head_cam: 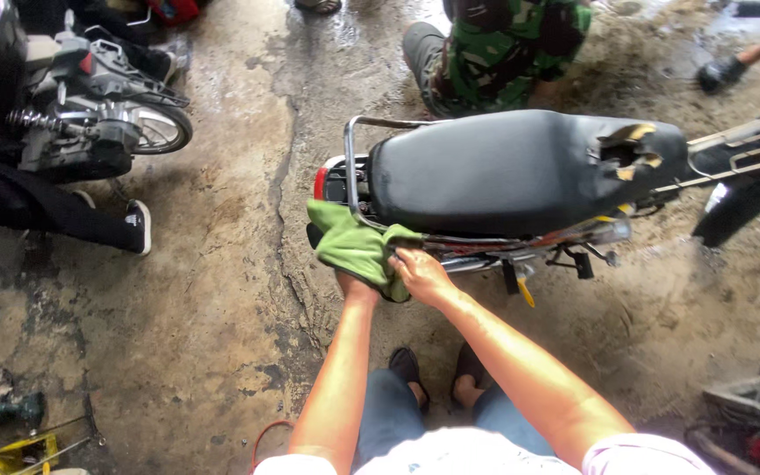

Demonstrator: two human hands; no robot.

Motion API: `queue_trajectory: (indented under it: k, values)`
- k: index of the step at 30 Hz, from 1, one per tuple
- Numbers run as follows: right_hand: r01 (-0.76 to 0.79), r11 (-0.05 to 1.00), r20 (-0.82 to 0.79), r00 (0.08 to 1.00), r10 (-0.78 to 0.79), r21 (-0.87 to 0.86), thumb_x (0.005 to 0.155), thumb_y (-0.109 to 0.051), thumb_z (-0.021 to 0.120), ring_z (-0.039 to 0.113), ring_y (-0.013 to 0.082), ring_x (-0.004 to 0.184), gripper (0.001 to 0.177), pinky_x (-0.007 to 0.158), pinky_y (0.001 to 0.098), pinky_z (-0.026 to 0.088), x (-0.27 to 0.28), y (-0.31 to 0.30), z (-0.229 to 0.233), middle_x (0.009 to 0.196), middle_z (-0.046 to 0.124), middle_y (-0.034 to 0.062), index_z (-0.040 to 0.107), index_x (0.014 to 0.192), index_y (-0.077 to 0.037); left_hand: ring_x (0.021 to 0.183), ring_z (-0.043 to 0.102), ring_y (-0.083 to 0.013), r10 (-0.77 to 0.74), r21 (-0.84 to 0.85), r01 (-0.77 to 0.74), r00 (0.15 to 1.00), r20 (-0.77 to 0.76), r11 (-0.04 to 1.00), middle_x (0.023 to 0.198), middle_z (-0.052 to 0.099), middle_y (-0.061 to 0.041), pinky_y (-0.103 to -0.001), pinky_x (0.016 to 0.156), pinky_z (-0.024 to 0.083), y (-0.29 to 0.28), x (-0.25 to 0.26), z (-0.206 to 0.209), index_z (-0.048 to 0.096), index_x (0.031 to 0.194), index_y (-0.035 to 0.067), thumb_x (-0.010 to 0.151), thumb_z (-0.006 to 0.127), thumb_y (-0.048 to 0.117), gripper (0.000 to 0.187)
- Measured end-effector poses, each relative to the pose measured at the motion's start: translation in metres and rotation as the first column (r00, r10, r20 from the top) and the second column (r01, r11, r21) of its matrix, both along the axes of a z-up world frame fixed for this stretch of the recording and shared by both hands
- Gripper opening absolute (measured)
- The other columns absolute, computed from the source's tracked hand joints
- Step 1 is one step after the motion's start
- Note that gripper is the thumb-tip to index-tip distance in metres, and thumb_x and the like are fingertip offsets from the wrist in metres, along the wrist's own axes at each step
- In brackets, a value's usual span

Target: The person wipes various parts of a motorcycle, including the frame under the seat, the exhaust pipe, and the engine area, using a green and grey cloth.

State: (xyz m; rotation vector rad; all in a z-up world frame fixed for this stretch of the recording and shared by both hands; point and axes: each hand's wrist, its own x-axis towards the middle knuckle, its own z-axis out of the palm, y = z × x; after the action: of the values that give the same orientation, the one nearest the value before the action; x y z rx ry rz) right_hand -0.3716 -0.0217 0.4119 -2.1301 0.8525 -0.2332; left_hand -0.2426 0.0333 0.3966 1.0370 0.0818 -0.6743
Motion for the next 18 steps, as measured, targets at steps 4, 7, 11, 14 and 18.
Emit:
queue_trajectory:
  k: [4, 7, 11, 14, 18]
  values:
    - [0.054, 0.948, -0.094, 0.995, -0.025, 0.313, 0.106, -0.041, 0.049, 0.067, 0.0362, 0.114, 0.044, 0.096, 0.0451, 0.052, -0.022, 0.004, 0.009, 0.118, 0.073, 0.0188, 0.066, 0.124, -0.005, 0.101, 0.065, -0.0186, -0.117, -0.068, 0.111, 0.987, -0.106, 0.992, 0.111, 0.067, -0.004, -0.036, 0.087, 0.054, 0.008, -0.031, -0.011, 0.063, 0.121, 0.01, 0.106, 0.055, 0.038, 0.032]
    - [0.175, 0.753, 0.058, 0.96, -0.272, 0.634, 0.102, -0.05, 0.05, 0.064, 0.0253, 0.115, 0.048, 0.095, 0.042, 0.052, -0.036, -0.005, 0.037, 0.12, 0.072, 0.0061, 0.062, 0.129, -0.011, 0.101, 0.066, -0.0222, -0.277, -0.058, 0.281, 0.958, 0.068, 0.958, 0.113, 0.069, -0.01, -0.037, 0.088, 0.054, -0.008, -0.04, -0.001, 0.065, 0.121, 0.002, 0.108, 0.054, 0.033, 0.035]
    - [0.14, 0.307, 0.061, 0.823, -0.564, 0.941, 0.094, -0.058, 0.055, 0.06, 0.0186, 0.116, 0.056, 0.094, 0.042, 0.048, -0.047, -0.02, 0.092, 0.126, 0.066, -0.0027, 0.055, 0.137, -0.022, 0.108, 0.066, -0.017, -0.544, 0.278, 0.468, 0.731, 0.412, 0.839, 0.121, 0.072, -0.011, -0.031, 0.094, 0.052, -0.041, -0.046, 0.048, 0.065, 0.128, -0.001, 0.104, 0.05, 0.023, 0.037]
    - [0.012, 0.285, 0.175, 0.763, -0.622, 0.959, 0.092, -0.053, 0.064, 0.065, 0.0204, 0.111, 0.054, 0.091, 0.0405, 0.05, -0.06, -0.037, 0.128, 0.121, 0.07, 0.0015, 0.06, 0.134, -0.018, 0.103, 0.068, -0.0159, -0.624, 0.19, 0.629, 0.594, 0.507, 0.754, 0.117, 0.074, -0.01, -0.03, 0.092, 0.054, -0.056, -0.053, 0.086, 0.068, 0.125, -0.004, 0.103, 0.048, 0.016, 0.036]
    - [0.174, 0.319, 0.056, 0.799, -0.598, 0.932, 0.088, -0.033, 0.072, 0.069, 0.0204, 0.102, 0.043, 0.084, 0.0415, 0.056, -0.094, -0.065, 0.145, 0.113, 0.072, 0.0046, 0.064, 0.125, -0.013, 0.095, 0.066, -0.0153, -0.734, 0.32, 0.696, 0.441, 0.516, 0.643, 0.106, 0.075, -0.009, -0.031, 0.086, 0.055, -0.06, -0.034, 0.1, 0.074, 0.119, -0.008, 0.101, 0.06, 0.009, 0.028]
